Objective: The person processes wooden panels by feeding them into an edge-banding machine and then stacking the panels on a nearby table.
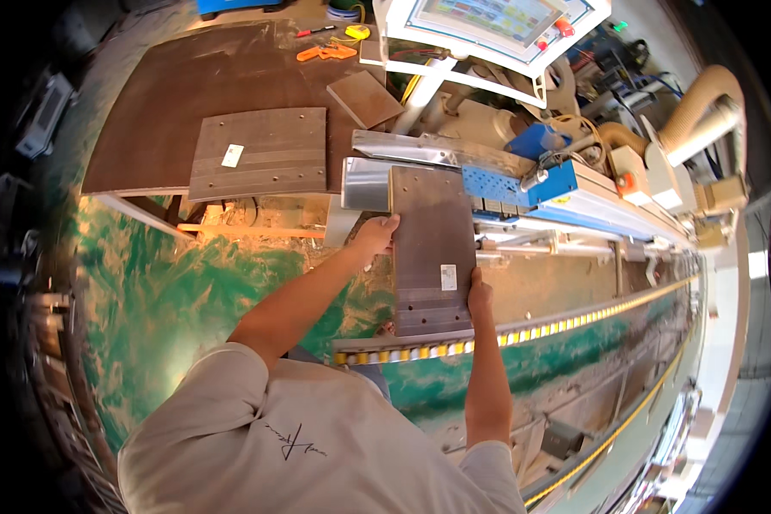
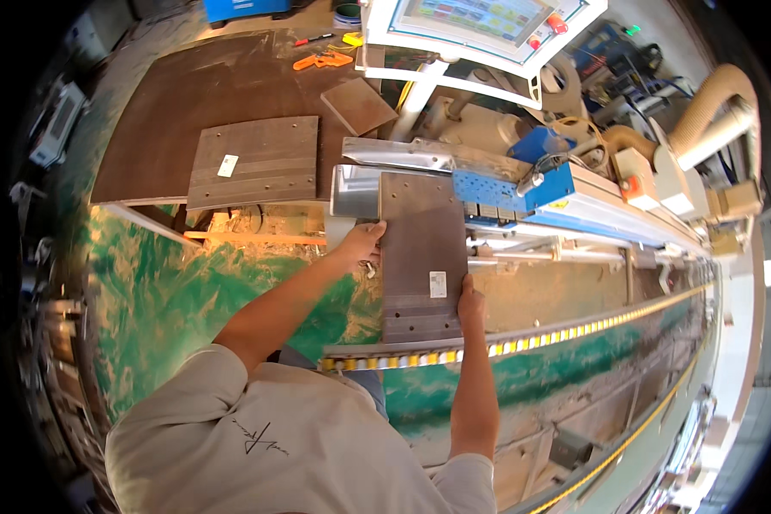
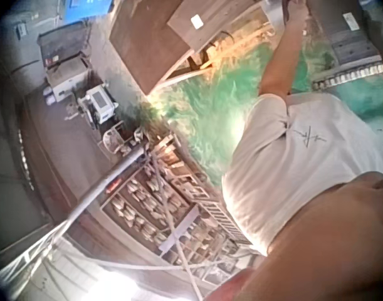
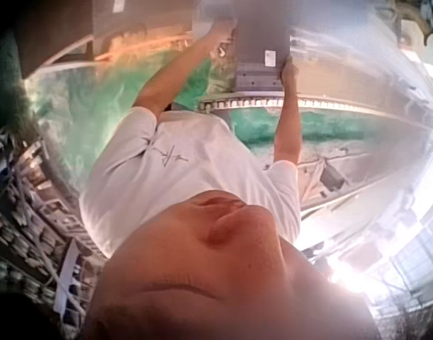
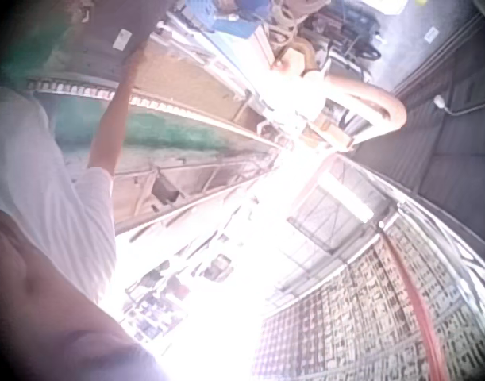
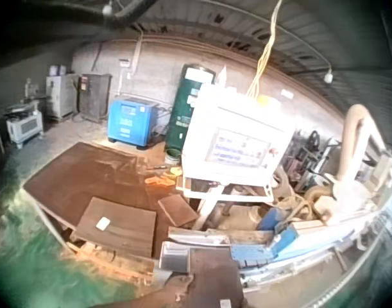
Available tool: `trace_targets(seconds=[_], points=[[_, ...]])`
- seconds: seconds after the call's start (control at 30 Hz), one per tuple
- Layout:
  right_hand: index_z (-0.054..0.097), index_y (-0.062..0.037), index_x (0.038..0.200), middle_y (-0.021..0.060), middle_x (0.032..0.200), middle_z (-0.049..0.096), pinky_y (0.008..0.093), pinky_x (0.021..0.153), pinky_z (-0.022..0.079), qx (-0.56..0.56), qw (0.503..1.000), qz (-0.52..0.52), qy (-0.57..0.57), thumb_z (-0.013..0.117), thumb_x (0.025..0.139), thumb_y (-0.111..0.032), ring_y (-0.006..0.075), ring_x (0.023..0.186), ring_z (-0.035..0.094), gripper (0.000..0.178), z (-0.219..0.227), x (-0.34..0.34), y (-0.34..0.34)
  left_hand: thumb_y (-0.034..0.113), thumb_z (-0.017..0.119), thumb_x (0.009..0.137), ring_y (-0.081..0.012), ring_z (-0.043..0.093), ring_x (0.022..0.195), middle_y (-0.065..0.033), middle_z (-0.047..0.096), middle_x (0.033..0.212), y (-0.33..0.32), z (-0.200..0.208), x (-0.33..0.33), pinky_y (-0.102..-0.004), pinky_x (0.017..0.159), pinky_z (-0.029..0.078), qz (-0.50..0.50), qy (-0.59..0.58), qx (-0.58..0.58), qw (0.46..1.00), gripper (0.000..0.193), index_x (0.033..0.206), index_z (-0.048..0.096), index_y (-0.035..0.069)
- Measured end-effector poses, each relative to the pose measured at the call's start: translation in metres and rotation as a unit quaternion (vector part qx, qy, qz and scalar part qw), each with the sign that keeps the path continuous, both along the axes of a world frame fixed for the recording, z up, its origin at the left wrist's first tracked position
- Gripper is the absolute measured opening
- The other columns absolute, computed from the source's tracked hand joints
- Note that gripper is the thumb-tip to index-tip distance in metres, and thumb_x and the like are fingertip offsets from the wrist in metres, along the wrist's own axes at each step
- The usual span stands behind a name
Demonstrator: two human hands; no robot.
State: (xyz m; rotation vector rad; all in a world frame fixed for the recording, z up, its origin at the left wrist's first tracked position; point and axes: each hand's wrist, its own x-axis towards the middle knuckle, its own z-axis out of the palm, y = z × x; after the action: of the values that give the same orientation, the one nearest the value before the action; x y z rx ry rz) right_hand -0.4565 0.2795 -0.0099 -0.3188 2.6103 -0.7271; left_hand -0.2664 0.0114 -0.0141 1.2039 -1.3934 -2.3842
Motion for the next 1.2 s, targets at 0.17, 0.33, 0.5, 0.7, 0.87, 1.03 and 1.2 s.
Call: trace_targets(seconds=[0.17,0.33,0.5,0.7,0.87,1.03,1.2], points=[[0.069,0.01,0.104,0.0352,0.099,0.066,0.0524,0.088,0.048,0.008,0.994,0.096,-0.056,0.031,0.102,-0.059,0.0495,0.101,0.063,0.078,0.006,-0.049,-0.01,0.043,0.055,0.099,-0.0302,0.068,0.086,-0.0179,0.069,0.088,0.031,-0.028,-0.067,-0.0441,0.076,0.05,0.185,-0.103,-0.131,0.968,0.048,0.108,0.068,-0.003],[0.069,0.0103,0.102,0.0362,0.094,0.065,0.0551,0.083,0.048,-0.033,0.996,0.083,-0.029,0.031,0.103,-0.056,0.0516,0.096,0.062,0.076,-0.006,-0.075,0.007,0.038,0.063,0.097,-0.0164,0.062,0.069,-0.0067,0.067,0.085,0.038,-0.014,-0.103,-0.0336,0.058,0.052,0.182,-0.158,-0.113,0.964,0.045,0.114,0.069,-0.003],[0.069,0.0095,0.095,0.0364,0.089,0.065,0.0562,0.078,0.048,-0.06,0.995,0.084,-0.014,0.031,0.104,-0.054,0.0525,0.091,0.062,0.074,-0.003,-0.138,0.038,0.037,0.065,0.096,-0.016,0.061,0.07,-0.0079,0.067,0.086,0.074,0.003,-0.171,-0.0349,0.059,0.051,0.2,-0.173,-0.076,0.961,0.044,0.111,0.07,-0.004],[0.068,0.0062,0.081,0.0326,0.083,0.065,0.0574,0.071,0.047,-0.023,0.996,0.088,0.017,0.032,0.104,-0.055,0.0533,0.083,0.061,0.074,-0.014,-0.204,0.078,0.037,0.064,0.097,-0.0144,0.06,0.065,-0.0064,0.065,0.081,0.112,0.008,-0.237,-0.0339,0.051,0.049,0.198,-0.155,-0.049,0.967,0.044,0.109,0.07,-0.005],[0.068,0.0061,0.081,0.0331,0.084,0.065,0.058,0.072,0.047,-0.012,0.996,0.086,0.025,0.031,0.103,-0.057,0.0535,0.084,0.061,0.076,-0.006,-0.241,0.097,0.035,0.064,0.097,-0.0155,0.061,0.069,-0.0062,0.065,0.081,0.132,-0.013,-0.272,-0.0373,0.057,0.049,0.208,-0.145,-0.075,0.964,0.041,0.106,0.07,-0.005],[0.07,0.0043,0.097,0.0323,0.095,0.067,0.0558,0.079,0.048,-0.004,0.998,0.046,-0.042,0.034,0.103,-0.057,0.0485,0.094,0.064,0.071,-0.002,-0.295,0.125,0.038,0.066,0.094,-0.0312,0.068,0.087,-0.0179,0.071,0.092,0.159,-0.005,-0.33,-0.0425,0.073,0.051,0.178,-0.21,-0.129,0.953,0.044,0.108,0.07,-0.004],[0.069,-0.0032,0.114,0.0244,0.106,0.069,0.0508,0.082,0.05,-0.042,0.99,-0.021,0.136,0.042,0.102,-0.048,0.0441,0.098,0.065,0.054,0.055,-0.296,0.144,0.041,0.067,0.092,-0.0385,0.069,0.088,-0.024,0.071,0.093,0.185,0.005,-0.38,-0.0448,0.075,0.052,0.189,-0.235,-0.145,0.942,0.049,0.102,0.07,-0.007]])
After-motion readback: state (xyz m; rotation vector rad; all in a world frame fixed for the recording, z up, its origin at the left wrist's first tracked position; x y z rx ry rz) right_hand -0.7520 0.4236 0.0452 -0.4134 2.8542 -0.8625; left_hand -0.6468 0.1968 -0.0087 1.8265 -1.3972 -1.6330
